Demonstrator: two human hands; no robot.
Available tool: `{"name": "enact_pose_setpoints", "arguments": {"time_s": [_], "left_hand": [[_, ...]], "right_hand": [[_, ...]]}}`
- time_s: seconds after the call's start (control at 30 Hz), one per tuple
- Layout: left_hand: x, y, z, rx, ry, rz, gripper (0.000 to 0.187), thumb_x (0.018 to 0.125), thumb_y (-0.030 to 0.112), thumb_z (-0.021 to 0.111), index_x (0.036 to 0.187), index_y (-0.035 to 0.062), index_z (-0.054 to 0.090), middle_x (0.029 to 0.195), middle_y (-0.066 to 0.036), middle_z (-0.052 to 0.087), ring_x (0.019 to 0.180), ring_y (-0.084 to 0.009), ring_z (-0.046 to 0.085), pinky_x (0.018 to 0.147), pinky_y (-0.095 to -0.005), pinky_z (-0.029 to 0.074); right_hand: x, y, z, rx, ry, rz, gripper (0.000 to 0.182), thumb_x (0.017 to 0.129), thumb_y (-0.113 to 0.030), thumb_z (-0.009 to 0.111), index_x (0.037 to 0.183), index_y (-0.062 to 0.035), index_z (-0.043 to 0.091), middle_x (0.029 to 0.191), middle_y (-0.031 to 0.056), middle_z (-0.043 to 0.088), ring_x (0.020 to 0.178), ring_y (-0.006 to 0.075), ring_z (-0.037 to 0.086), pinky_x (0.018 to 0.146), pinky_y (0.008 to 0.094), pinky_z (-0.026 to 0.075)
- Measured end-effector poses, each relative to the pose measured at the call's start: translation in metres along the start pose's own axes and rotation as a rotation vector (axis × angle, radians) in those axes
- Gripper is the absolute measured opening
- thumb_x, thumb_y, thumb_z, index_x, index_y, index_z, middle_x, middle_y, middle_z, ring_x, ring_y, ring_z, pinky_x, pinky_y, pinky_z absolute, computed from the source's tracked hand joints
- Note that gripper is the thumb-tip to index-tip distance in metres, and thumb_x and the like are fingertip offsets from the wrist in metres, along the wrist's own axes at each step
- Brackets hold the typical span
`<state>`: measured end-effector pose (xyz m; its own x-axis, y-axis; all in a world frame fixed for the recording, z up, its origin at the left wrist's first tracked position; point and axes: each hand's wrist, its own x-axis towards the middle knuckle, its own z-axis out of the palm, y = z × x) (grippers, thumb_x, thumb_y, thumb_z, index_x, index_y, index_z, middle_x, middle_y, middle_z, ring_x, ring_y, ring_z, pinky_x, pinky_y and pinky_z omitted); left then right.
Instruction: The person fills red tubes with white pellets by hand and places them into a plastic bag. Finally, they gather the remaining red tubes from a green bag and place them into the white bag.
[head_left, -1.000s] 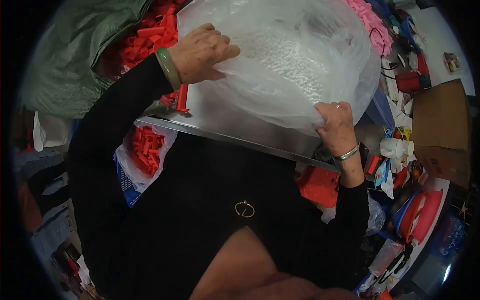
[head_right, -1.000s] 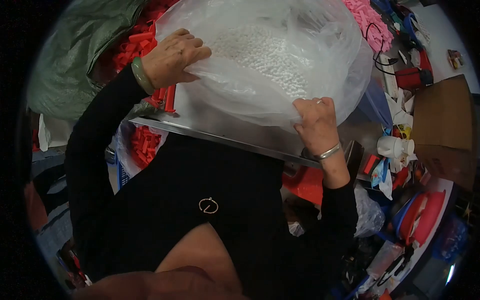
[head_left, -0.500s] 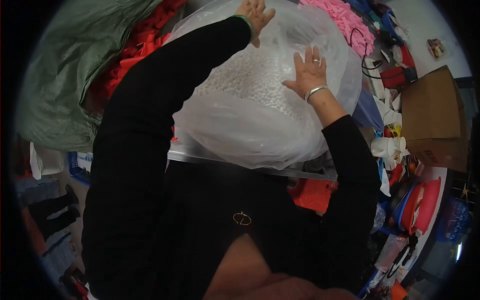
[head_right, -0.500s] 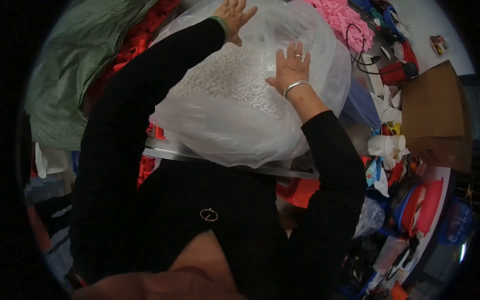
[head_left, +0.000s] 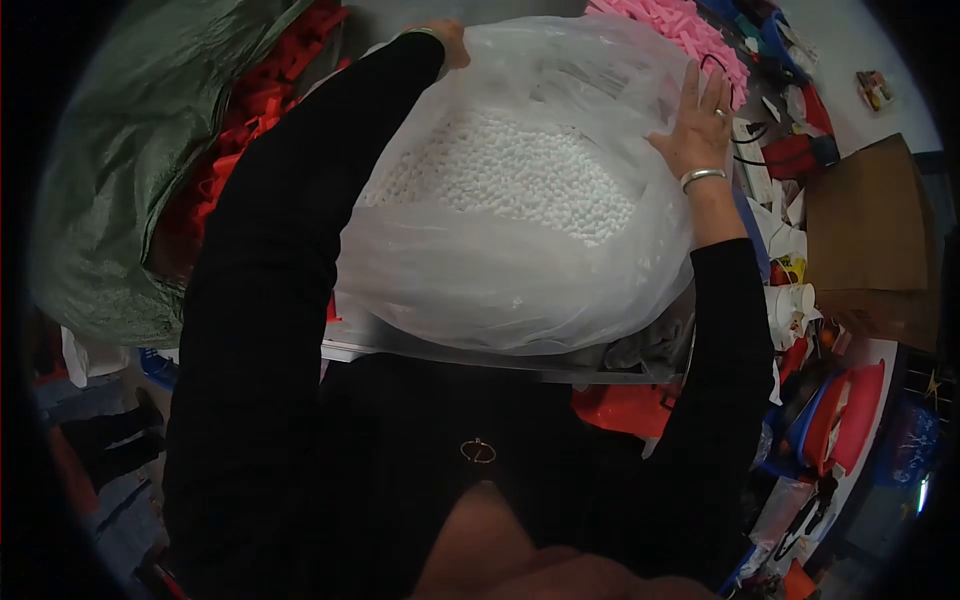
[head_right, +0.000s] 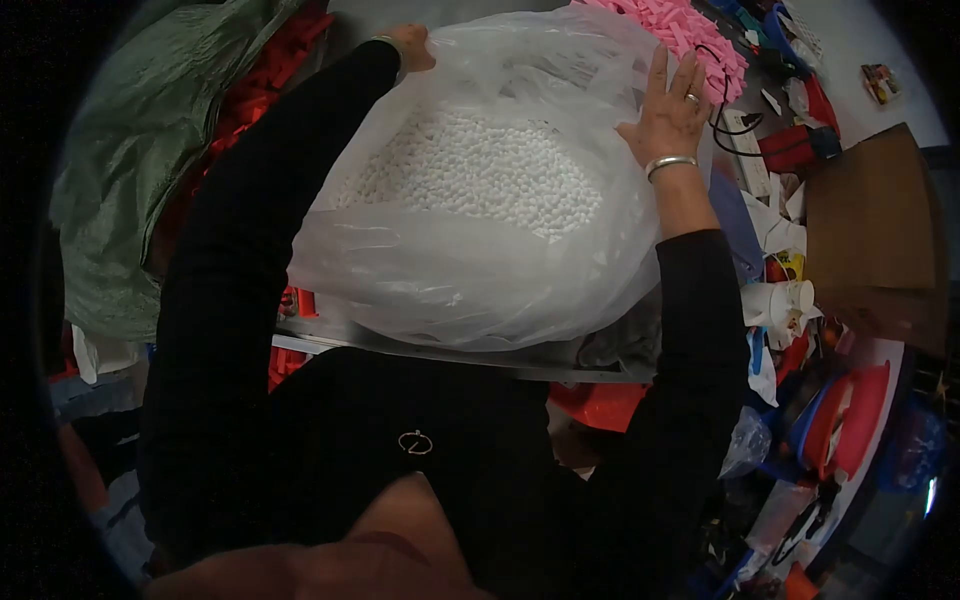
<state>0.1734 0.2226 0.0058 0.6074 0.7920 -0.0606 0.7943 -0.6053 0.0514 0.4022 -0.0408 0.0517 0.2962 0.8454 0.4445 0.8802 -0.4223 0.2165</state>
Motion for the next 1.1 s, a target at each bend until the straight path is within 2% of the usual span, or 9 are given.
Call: {"name": "enact_pose_setpoints", "arguments": {"time_s": [0.17, 0.23, 0.27, 0.33, 0.37, 0.43, 0.53, 0.83, 1.1], "left_hand": [[-0.002, -0.012, 0.001, -0.022, 0.001, -0.041, 0.047, 0.083, 0.021, 0.063, 0.126, 0.0045, 0.054, 0.111, -0.012, 0.064, 0.098, -0.0244, 0.064, 0.089, -0.0344, 0.049], [-0.008, -0.02, -0.001, -0.073, 0.026, -0.03, 0.046, 0.083, 0.021, 0.063, 0.126, 0.0045, 0.054, 0.111, -0.012, 0.064, 0.098, -0.024, 0.064, 0.088, -0.0342, 0.049], [-0.012, -0.024, -0.001, -0.098, 0.037, -0.025, 0.046, 0.083, 0.021, 0.063, 0.126, 0.0044, 0.054, 0.111, -0.012, 0.064, 0.098, -0.0239, 0.064, 0.088, -0.0341, 0.049], [-0.015, -0.038, 0.002, -0.149, 0.061, -0.017, 0.046, 0.083, 0.02, 0.063, 0.126, 0.0044, 0.054, 0.111, -0.012, 0.064, 0.098, -0.0235, 0.064, 0.088, -0.0338, 0.049], [-0.018, -0.046, 0.004, -0.175, 0.075, -0.014, 0.046, 0.083, 0.02, 0.063, 0.126, 0.0043, 0.054, 0.111, -0.012, 0.064, 0.098, -0.0234, 0.064, 0.088, -0.0337, 0.049], [-0.031, -0.058, -0.001, -0.227, 0.105, -0.003, 0.046, 0.083, 0.019, 0.063, 0.126, 0.0043, 0.054, 0.111, -0.011, 0.064, 0.098, -0.023, 0.064, 0.088, -0.0335, 0.049], [-0.042, -0.072, -0.005, -0.315, 0.154, 0.025, 0.045, 0.084, 0.019, 0.062, 0.126, 0.0041, 0.054, 0.111, -0.011, 0.064, 0.098, -0.0225, 0.064, 0.088, -0.0331, 0.05], [-0.069, -0.114, -0.024, -0.568, 0.307, 0.118, 0.044, 0.084, 0.017, 0.062, 0.125, 0.0038, 0.054, 0.112, -0.01, 0.064, 0.098, -0.021, 0.063, 0.087, -0.032, 0.05], [-0.098, -0.154, -0.023, -0.787, 0.404, 0.184, 0.043, 0.085, 0.015, 0.061, 0.125, 0.0036, 0.054, 0.112, -0.009, 0.064, 0.099, -0.0196, 0.063, 0.087, -0.031, 0.05]], "right_hand": [[0.026, 0.029, 0.04, 0.264, -0.482, 0.241, 0.124, 0.057, -0.035, 0.085, 0.147, -0.0027, 0.006, 0.141, 0.0266, 0.037, 0.127, 0.0388, 0.042, 0.105, 0.0394, 0.036], [0.027, 0.031, 0.05, 0.369, -0.558, 0.277, 0.11, 0.056, -0.035, 0.082, 0.141, 0.0061, 0.025, 0.127, 0.0256, 0.053, 0.112, 0.0355, 0.057, 0.095, 0.0328, 0.045], [0.029, 0.032, 0.054, 0.373, -0.56, 0.275, 0.11, 0.056, -0.035, 0.082, 0.141, 0.0061, 0.025, 0.127, 0.0256, 0.053, 0.112, 0.0355, 0.057, 0.095, 0.0328, 0.045], [0.036, 0.029, 0.048, 0.372, -0.798, 0.213, 0.08, 0.062, -0.037, 0.077, 0.125, 0.0052, 0.051, 0.117, 0.0231, 0.061, 0.105, 0.0315, 0.062, 0.092, 0.0324, 0.047], [0.036, 0.027, 0.043, 0.375, -0.798, 0.208, 0.08, 0.062, -0.037, 0.077, 0.125, 0.0052, 0.051, 0.117, 0.0231, 0.061, 0.105, 0.0315, 0.062, 0.092, 0.0324, 0.047], [0.036, 0.024, 0.028, 0.488, -0.672, 0.171, 0.057, 0.069, -0.038, 0.071, 0.11, 0.0, 0.063, 0.108, 0.0193, 0.065, 0.101, 0.0326, 0.063, 0.088, 0.0354, 0.048], [0.032, 0.021, -0.012, 0.331, -0.456, 0.156, 0.047, 0.075, -0.036, 0.063, 0.113, -0.0078, 0.063, 0.108, 0.0177, 0.066, 0.101, 0.0347, 0.062, 0.087, 0.0386, 0.048], [0.046, 0.059, -0.055, 0.294, 0.045, 0.255, 0.045, 0.078, -0.028, 0.055, 0.12, -0.0145, 0.06, 0.111, 0.0177, 0.065, 0.102, 0.0373, 0.061, 0.089, 0.0453, 0.047], [0.053, 0.074, -0.073, 0.274, 0.187, 0.297, 0.046, 0.079, -0.029, 0.053, 0.123, -0.0147, 0.059, 0.108, 0.0164, 0.066, 0.102, 0.0374, 0.061, 0.088, 0.0462, 0.046]]}}
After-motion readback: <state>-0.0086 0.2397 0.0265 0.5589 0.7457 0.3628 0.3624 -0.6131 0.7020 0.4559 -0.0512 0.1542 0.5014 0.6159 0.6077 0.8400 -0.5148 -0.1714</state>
